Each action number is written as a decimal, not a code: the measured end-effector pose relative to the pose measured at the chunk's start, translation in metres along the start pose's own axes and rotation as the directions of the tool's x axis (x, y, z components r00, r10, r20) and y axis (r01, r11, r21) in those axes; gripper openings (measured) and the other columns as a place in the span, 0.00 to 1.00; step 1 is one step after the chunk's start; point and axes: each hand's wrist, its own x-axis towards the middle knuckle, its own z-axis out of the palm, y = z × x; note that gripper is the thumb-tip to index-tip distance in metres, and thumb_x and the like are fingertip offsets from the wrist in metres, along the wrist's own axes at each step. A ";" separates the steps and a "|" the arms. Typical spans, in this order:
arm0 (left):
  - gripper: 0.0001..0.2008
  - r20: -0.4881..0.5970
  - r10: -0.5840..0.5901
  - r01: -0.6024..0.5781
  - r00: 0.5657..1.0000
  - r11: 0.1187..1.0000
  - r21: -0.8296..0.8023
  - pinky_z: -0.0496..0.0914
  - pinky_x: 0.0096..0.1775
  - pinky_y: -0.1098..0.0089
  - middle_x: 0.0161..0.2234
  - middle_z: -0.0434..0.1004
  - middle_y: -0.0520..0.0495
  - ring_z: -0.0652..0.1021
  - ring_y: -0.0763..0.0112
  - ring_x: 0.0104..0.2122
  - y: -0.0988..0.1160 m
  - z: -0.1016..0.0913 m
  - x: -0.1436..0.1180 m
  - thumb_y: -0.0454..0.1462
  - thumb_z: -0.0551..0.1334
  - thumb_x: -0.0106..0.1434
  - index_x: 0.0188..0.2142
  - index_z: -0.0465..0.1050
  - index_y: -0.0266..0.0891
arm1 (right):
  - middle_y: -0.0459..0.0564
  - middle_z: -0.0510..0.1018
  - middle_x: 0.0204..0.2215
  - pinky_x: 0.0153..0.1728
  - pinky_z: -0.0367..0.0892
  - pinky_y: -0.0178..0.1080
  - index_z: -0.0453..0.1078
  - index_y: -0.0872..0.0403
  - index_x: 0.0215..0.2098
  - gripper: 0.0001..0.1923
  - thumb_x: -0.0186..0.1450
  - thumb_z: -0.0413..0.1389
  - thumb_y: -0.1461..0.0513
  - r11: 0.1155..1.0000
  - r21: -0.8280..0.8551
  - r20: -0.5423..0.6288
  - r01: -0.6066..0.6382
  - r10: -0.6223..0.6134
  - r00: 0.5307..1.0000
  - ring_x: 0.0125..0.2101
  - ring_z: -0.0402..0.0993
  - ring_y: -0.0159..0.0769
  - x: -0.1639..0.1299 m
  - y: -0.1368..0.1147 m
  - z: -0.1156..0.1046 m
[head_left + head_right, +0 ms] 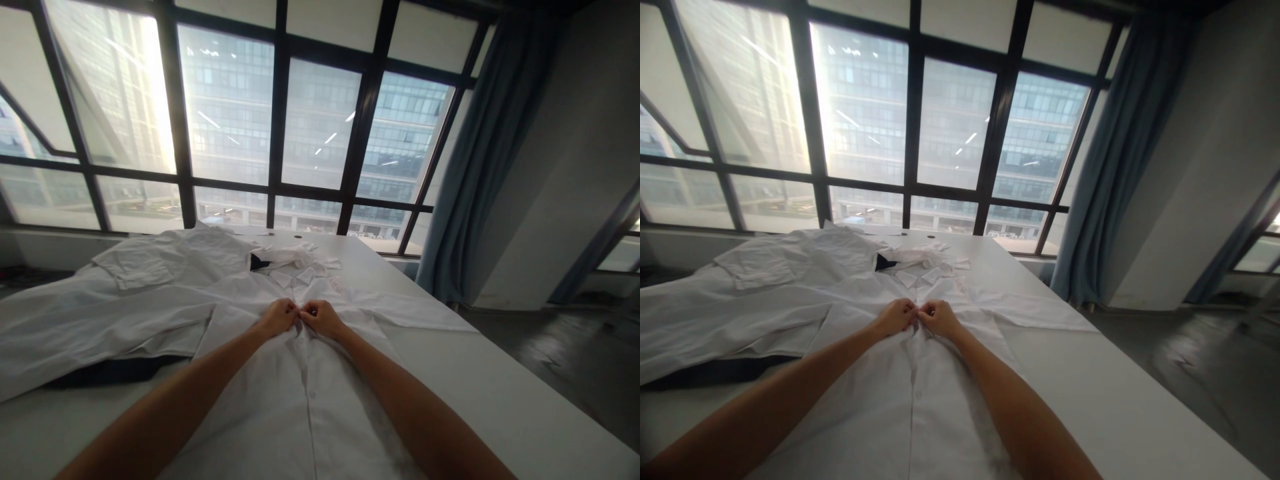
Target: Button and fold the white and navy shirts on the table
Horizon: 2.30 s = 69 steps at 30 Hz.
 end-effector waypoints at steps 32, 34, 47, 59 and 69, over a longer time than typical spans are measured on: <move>0.12 0.060 0.047 -0.062 0.997 0.959 0.276 0.55 0.25 0.74 0.16 0.67 0.52 0.67 0.73 0.22 0.002 -0.004 0.005 0.34 0.55 0.56 0.19 0.72 0.37 | 0.47 0.77 0.20 0.24 0.57 0.31 0.77 0.57 0.23 0.07 0.54 0.57 0.64 0.974 -0.216 -0.027 -0.067 0.063 0.998 0.23 0.71 0.32 0.002 -0.006 0.008; 0.12 0.060 0.052 -0.067 0.997 0.958 0.279 0.54 0.25 0.74 0.17 0.67 0.52 0.67 0.73 0.22 0.002 -0.004 0.006 0.34 0.54 0.56 0.19 0.71 0.37 | 0.48 0.77 0.20 0.24 0.57 0.31 0.77 0.57 0.22 0.08 0.54 0.57 0.63 0.974 -0.215 -0.043 -0.077 0.069 0.997 0.23 0.71 0.33 0.002 -0.005 0.009; 0.12 0.062 0.094 -0.107 0.994 0.957 0.269 0.55 0.25 0.73 0.18 0.67 0.51 0.67 0.73 0.22 0.002 -0.002 0.003 0.35 0.54 0.57 0.21 0.72 0.35 | 0.51 0.78 0.22 0.26 0.60 0.32 0.77 0.58 0.23 0.09 0.54 0.57 0.62 0.955 -0.239 -0.143 -0.175 0.144 0.979 0.25 0.73 0.34 0.001 -0.014 0.011; 0.12 0.101 -0.038 0.018 0.994 0.982 0.187 0.52 0.24 0.73 0.16 0.59 0.55 0.62 0.76 0.20 0.008 -0.008 0.003 0.37 0.54 0.57 0.19 0.67 0.36 | 0.49 0.78 0.23 0.27 0.60 0.31 0.75 0.58 0.24 0.06 0.55 0.56 0.65 0.981 -0.173 -0.177 -0.090 0.059 0.982 0.24 0.71 0.31 -0.004 -0.015 0.012; 0.08 0.055 -0.023 0.026 0.998 0.999 -0.047 0.56 0.22 0.76 0.16 0.62 0.58 0.63 0.78 0.17 0.005 -0.007 0.000 0.38 0.57 0.58 0.27 0.69 0.36 | 0.44 0.72 0.16 0.23 0.59 0.30 0.73 0.58 0.24 0.10 0.58 0.52 0.65 0.987 -0.006 -0.040 -0.159 0.159 0.986 0.18 0.66 0.29 0.001 -0.006 0.002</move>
